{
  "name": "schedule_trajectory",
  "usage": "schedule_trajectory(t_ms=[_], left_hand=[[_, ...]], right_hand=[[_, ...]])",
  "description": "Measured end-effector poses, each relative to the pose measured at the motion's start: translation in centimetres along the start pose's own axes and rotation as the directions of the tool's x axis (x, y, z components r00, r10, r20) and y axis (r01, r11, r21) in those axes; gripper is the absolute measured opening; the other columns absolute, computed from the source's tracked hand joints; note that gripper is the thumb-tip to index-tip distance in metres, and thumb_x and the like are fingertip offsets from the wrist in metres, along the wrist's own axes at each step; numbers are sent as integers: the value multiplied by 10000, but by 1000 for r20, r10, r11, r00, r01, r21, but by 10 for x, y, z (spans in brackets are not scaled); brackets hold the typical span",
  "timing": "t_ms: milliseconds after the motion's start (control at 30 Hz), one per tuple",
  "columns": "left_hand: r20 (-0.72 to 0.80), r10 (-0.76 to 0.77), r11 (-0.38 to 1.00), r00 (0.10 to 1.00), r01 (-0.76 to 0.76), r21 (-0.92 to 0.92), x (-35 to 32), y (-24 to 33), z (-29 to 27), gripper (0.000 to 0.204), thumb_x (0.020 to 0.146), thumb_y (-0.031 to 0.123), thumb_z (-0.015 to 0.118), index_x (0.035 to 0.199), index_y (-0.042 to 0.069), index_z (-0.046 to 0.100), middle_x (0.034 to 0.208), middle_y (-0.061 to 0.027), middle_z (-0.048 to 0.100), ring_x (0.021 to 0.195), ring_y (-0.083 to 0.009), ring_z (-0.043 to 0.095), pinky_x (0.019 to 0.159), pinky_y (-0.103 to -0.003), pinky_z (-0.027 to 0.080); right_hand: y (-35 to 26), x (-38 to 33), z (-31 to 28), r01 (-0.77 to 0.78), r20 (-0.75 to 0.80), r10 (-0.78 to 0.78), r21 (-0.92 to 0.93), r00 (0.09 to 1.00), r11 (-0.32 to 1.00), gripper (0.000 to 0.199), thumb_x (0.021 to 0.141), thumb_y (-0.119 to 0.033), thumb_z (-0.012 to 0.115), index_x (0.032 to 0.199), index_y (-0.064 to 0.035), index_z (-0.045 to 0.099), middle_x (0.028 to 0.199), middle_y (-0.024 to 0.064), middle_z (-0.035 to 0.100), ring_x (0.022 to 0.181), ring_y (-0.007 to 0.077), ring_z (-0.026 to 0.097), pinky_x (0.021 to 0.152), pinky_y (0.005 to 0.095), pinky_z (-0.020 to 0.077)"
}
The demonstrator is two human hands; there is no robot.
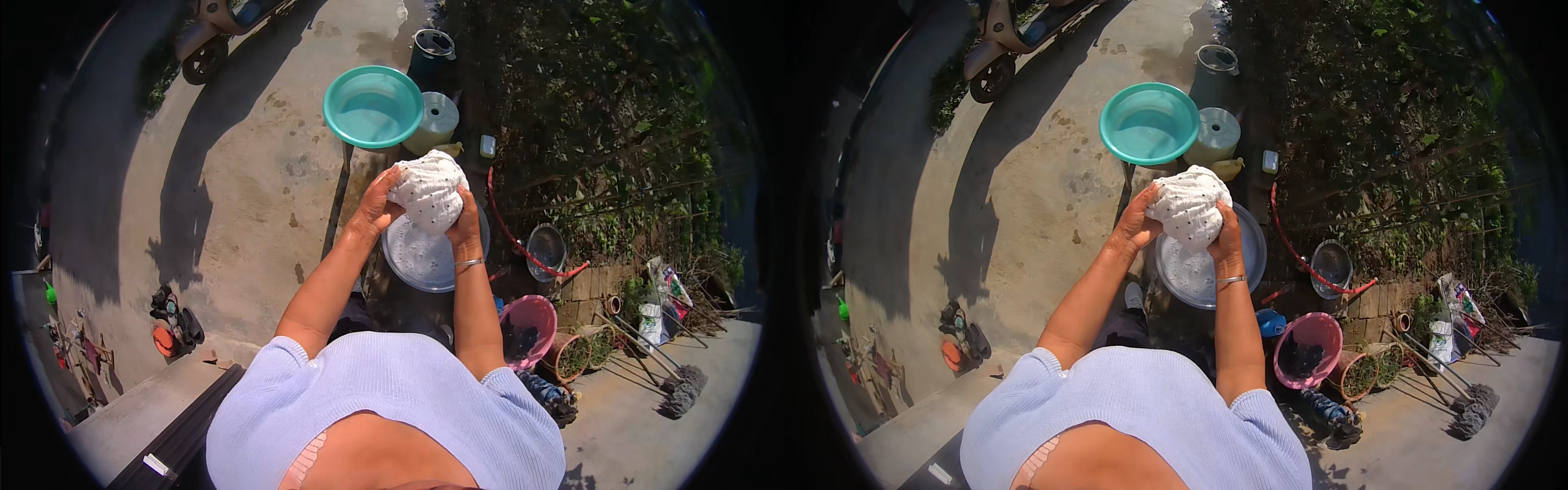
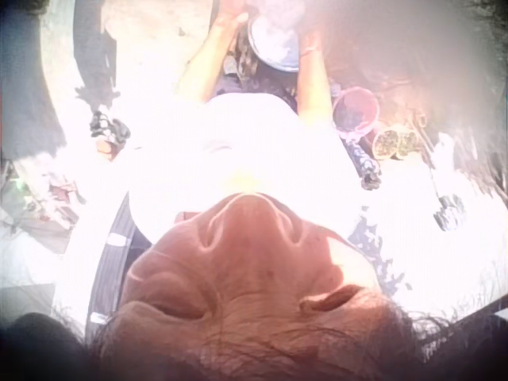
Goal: The person hand-washes clothes outdoors using multiple basins. They pour liquid detergent into a metal basin, scrub a white cloth and a dark garment, then rinse the white cloth in a green basin and the dark garment in a pink basin. The person wrings out the white cloth and walks away with it.
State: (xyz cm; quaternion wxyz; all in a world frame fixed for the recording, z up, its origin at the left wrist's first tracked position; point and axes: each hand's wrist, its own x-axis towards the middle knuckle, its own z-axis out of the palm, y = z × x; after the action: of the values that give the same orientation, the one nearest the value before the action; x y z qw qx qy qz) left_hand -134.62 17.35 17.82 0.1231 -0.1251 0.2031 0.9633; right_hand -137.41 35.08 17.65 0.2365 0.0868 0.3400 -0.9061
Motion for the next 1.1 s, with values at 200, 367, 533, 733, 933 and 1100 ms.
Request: schedule_trajectory(t_ms=[200,367,533,733,933,1100], left_hand=[[23,29,978,999,-33,204,17,119,-38,492,839,169,656,1272,63,448,1197,-110,561,1099,-248,549,930,-441,466],[-158,105,956,982,-56,286,52,191,-51,357,824,92,641,1153,59,508,1093,-107,604,927,-241,625,808,-440,541],[-179,93,961,979,-42,272,140,242,-62,291,836,193,642,1075,79,522,1053,-114,616,937,-273,610,745,-518,516],[-537,246,802,807,142,581,251,267,-140,287,826,223,649,1064,138,512,969,-42,616,936,-224,582,728,-505,484],[-496,336,753,801,88,652,328,253,-202,246,824,198,668,1040,105,596,922,-47,610,814,-182,595,683,-352,511],[-182,446,74,877,166,983,352,232,-265,525,718,209,750,1195,69,583,1110,-150,587,979,-256,584,828,-335,478]], right_hand=[[45,93,70,-63,227,41,89,973,994,685,915,-529,437,1365,-19,358,1308,142,505,1162,278,532,958,416,459],[56,171,81,-150,255,156,-45,954,988,603,889,-362,577,1334,2,395,1264,132,538,1125,241,554,950,365,460],[67,292,20,-156,26,165,-211,986,965,471,888,-303,603,1251,-21,495,1155,107,591,1000,209,601,840,351,499],[100,387,-25,-355,-491,202,-243,848,903,590,819,-370,675,1253,-14,493,1143,139,589,948,259,604,762,400,511],[111,417,-76,-329,-427,-471,-902,772,279,784,655,-373,780,1310,-96,449,1297,181,420,1111,399,460,830,490,451],[127,430,0,-342,-289,-199,-880,937,-331,700,637,-379,789,1259,-254,495,1443,164,227,1165,498,371,814,610,403]])
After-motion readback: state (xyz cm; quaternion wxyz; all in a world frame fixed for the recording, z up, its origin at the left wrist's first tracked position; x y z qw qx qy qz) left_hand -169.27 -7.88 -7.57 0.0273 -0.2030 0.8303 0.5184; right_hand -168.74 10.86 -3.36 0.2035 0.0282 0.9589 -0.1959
